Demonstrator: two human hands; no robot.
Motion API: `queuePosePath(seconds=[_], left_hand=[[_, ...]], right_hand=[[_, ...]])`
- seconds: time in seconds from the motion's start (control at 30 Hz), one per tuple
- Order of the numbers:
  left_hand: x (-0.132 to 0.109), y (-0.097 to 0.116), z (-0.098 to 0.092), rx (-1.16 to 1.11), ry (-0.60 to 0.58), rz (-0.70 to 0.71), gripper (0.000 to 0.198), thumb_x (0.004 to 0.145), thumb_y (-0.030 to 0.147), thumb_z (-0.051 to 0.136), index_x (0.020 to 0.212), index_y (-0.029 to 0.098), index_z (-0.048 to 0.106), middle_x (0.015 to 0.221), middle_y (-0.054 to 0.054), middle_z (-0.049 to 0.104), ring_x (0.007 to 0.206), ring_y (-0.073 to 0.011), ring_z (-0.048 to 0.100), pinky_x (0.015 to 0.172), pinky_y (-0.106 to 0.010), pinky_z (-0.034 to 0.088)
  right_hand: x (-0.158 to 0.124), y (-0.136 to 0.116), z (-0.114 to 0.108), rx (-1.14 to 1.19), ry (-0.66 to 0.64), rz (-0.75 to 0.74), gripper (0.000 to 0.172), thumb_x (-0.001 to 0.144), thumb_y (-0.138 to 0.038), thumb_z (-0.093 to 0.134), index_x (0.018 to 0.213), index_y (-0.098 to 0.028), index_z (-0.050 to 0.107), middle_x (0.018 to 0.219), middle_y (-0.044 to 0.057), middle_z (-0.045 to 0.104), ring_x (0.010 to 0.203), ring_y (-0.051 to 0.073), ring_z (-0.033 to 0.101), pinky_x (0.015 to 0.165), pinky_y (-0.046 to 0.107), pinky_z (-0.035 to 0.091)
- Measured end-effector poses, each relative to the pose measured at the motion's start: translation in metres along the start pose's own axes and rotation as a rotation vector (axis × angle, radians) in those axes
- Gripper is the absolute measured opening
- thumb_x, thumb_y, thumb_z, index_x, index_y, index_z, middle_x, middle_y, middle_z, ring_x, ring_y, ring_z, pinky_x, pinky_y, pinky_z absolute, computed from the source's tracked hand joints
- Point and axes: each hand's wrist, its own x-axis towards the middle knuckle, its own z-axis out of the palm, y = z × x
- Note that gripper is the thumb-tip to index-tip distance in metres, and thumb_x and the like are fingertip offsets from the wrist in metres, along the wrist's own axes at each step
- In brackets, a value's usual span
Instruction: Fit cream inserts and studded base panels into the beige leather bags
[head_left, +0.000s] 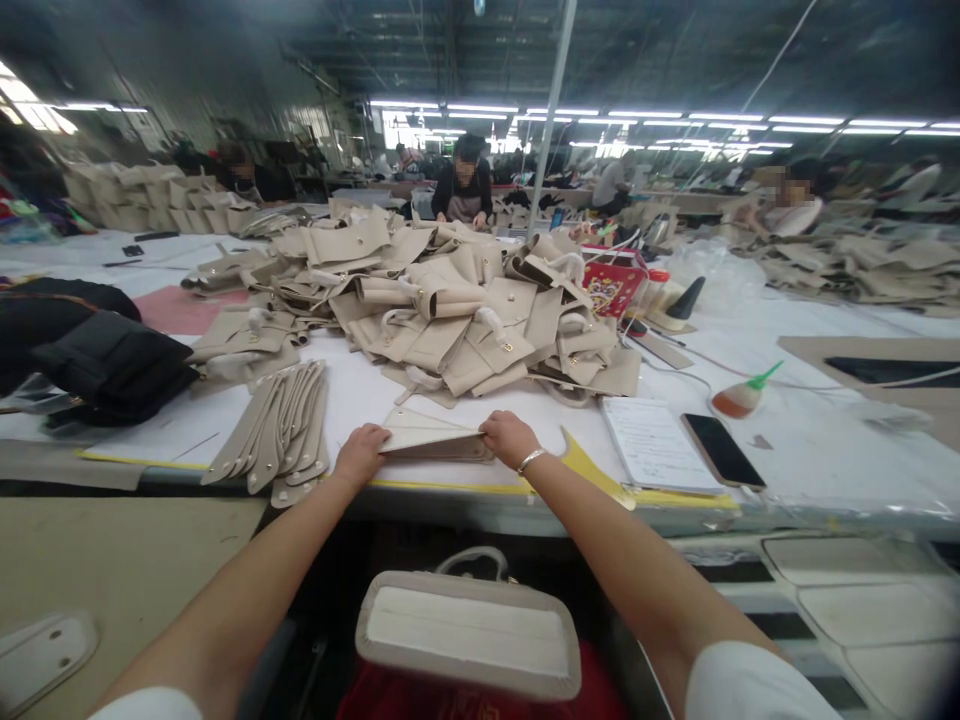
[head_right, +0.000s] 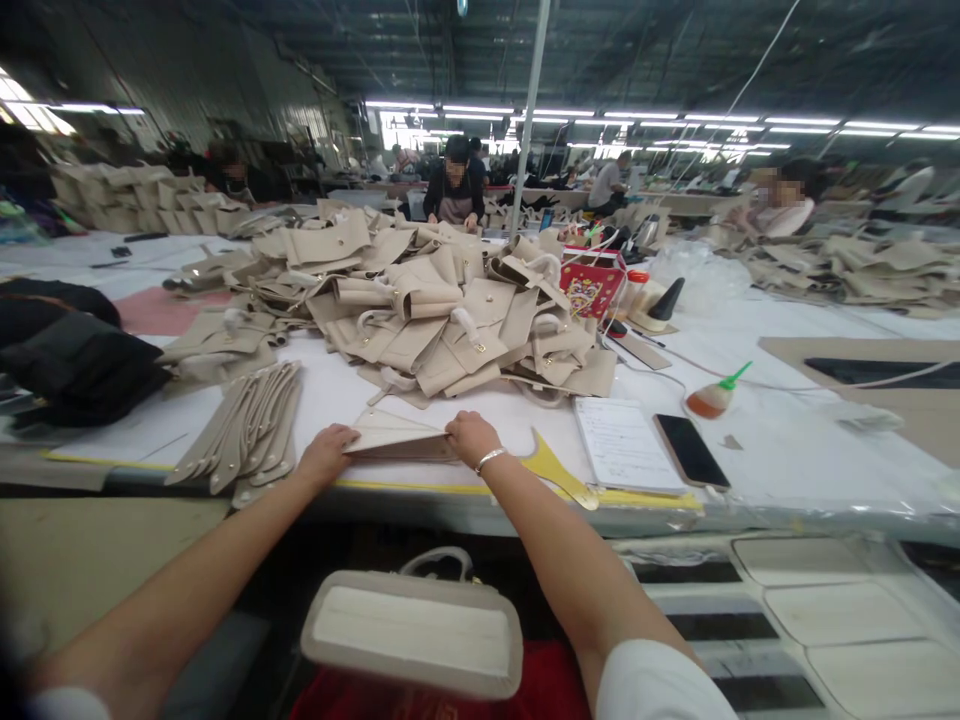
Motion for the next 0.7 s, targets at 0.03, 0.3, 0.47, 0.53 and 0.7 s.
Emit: queuePosePath(seconds=[0.03, 0.3, 0.47, 0.53, 0.7], left_hand=[[-0.001, 0.002, 0.003, -0.008, 0.026, -0.013, 0.035, 0.071, 0.021, 0.053, 0.105, 0.018, 0.061, 0.109, -0.009, 0.058, 0.101, -0.0236, 0.052, 0.090, -0.034, 0.041], [-0.007, 0.020, -0.023, -0.157, 0.098, -0.017, 0.034, 0.082, 0.025, 0.041, 0.108, 0.017, 0.061, 0.117, -0.008, 0.057, 0.109, -0.0208, 0.048, 0.095, -0.032, 0.035], [0.003, 0.026, -0.019, -0.318, -0.041, -0.230, 0.041, 0.078, 0.046, 0.047, 0.090, 0.013, 0.067, 0.077, -0.004, 0.066, 0.074, -0.0179, 0.055, 0.065, -0.024, 0.040], [0.003, 0.033, -0.015, -0.299, -0.068, -0.289, 0.043, 0.075, 0.050, 0.049, 0.086, 0.012, 0.068, 0.072, -0.005, 0.065, 0.069, -0.0175, 0.054, 0.060, -0.025, 0.037], [-0.003, 0.059, -0.034, -0.371, -0.019, -0.269, 0.049, 0.077, 0.052, 0.046, 0.094, 0.009, 0.065, 0.077, -0.002, 0.064, 0.074, -0.0155, 0.053, 0.064, -0.025, 0.037]], right_hand=[[-0.001, -0.002, -0.007, -0.008, 0.031, -0.008, 0.023, 0.088, -0.026, 0.043, 0.095, -0.018, 0.063, 0.104, 0.011, 0.058, 0.100, 0.021, 0.049, 0.082, 0.029, 0.037], [-0.032, -0.033, -0.056, -0.029, 0.148, 0.091, 0.039, 0.094, -0.042, 0.025, 0.106, -0.014, 0.049, 0.099, 0.011, 0.059, 0.083, 0.021, 0.055, 0.068, 0.027, 0.036], [-0.044, -0.027, -0.039, 0.250, 0.124, 0.253, 0.030, 0.090, -0.042, 0.040, 0.101, -0.014, 0.044, 0.073, 0.003, 0.060, 0.063, 0.015, 0.057, 0.061, 0.024, 0.038], [-0.048, -0.023, -0.028, 0.502, 0.137, 0.302, 0.025, 0.085, -0.039, 0.049, 0.095, -0.016, 0.044, 0.067, -0.002, 0.057, 0.050, 0.009, 0.054, 0.052, 0.019, 0.038], [-0.065, -0.017, -0.026, 1.055, 0.181, 0.442, 0.017, 0.076, -0.022, 0.060, 0.072, -0.016, 0.045, 0.055, -0.006, 0.050, 0.047, 0.007, 0.055, 0.046, 0.017, 0.041]])
